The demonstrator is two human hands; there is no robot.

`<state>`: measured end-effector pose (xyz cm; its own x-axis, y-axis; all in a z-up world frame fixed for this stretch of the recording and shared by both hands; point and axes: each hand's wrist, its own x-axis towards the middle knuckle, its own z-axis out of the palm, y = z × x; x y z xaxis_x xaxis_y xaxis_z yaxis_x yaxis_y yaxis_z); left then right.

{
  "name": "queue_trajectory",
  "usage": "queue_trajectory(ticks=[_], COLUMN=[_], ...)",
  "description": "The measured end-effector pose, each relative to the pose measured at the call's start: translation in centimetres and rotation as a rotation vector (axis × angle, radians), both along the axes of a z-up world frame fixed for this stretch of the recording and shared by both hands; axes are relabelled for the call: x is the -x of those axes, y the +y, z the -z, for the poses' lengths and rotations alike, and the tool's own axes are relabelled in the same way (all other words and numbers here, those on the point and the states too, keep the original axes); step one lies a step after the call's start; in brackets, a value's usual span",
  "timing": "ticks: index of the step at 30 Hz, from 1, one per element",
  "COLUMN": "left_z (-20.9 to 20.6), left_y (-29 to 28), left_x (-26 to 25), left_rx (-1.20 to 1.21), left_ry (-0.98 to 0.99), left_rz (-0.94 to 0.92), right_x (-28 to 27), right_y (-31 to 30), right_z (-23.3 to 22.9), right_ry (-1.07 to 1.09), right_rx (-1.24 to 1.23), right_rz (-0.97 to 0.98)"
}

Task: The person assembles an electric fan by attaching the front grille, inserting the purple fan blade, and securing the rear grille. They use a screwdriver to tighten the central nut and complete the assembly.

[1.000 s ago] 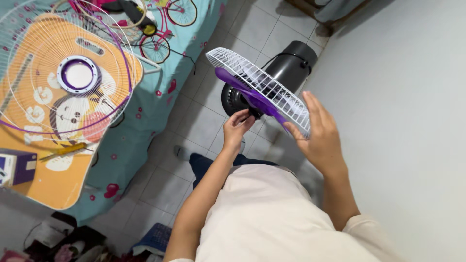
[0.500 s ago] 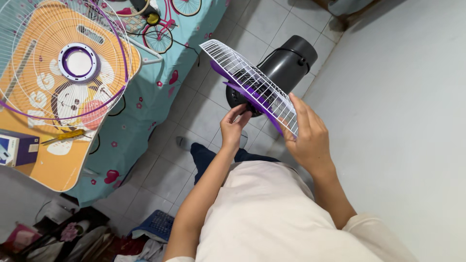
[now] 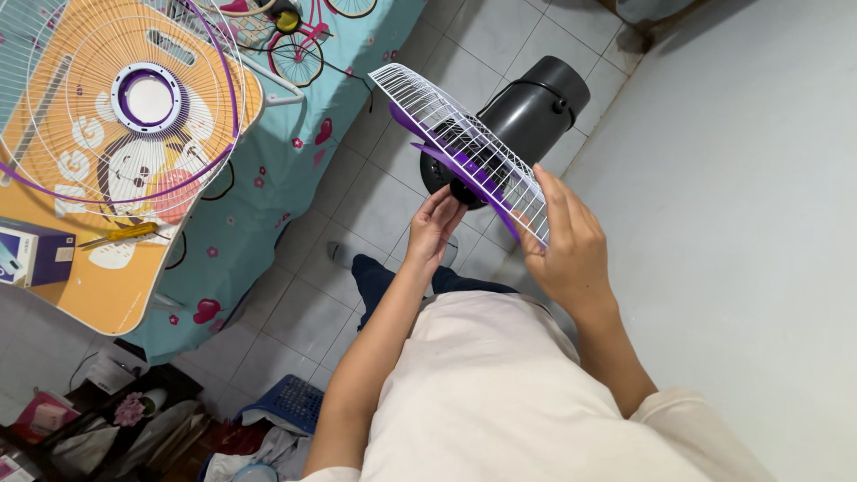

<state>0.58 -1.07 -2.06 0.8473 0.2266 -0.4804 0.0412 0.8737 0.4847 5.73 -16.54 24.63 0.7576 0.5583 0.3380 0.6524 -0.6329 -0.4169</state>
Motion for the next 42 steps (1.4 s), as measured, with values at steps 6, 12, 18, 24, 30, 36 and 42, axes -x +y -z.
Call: queue_trajectory(ticks=[6, 12, 18, 24, 30, 36, 42], left_z=[-0.5, -2.0, -3.2, -3.3, -3.4, -4.2, -4.7], left_y=[0.0, 0.0, -0.4, -0.5, -0.8, -1.3, -0.7], left_x=[-0.3, -0.5, -0.5, -0.7, -0.8, -1.1, -0.9], left_rx=[-0.019, -0.129, -0.378, -0.394, -0.466, -0.542, -0.415], left_ry=[-0.014, 0.037, 0.097, 0.081, 0.105, 0.125, 0.151], left_rz=[-0.021, -0.03, -0.067, -0.085, -0.1, -0.156, -0.074], right_x=[0.0, 0.0, 0.0, 0.0, 0.0, 0.0, 0.0], right_y=[0.0, 0.0, 0.0, 0.0, 0.1, 0.3, 0.3], right_z=[0.0, 0.0, 0.0, -0.1, 0.1, 0.2, 0.2], right_ry=[-0.008, -0.014, 0.006, -0.001, -0.003, -0.012, -0.029], right_rx=[-0.005, -0.004, -0.009, -0.004, 0.003, 0.004, 0.0], right_rz=[-0.007, -0.01, -0.015, -0.018, -0.013, -0.013, -0.009])
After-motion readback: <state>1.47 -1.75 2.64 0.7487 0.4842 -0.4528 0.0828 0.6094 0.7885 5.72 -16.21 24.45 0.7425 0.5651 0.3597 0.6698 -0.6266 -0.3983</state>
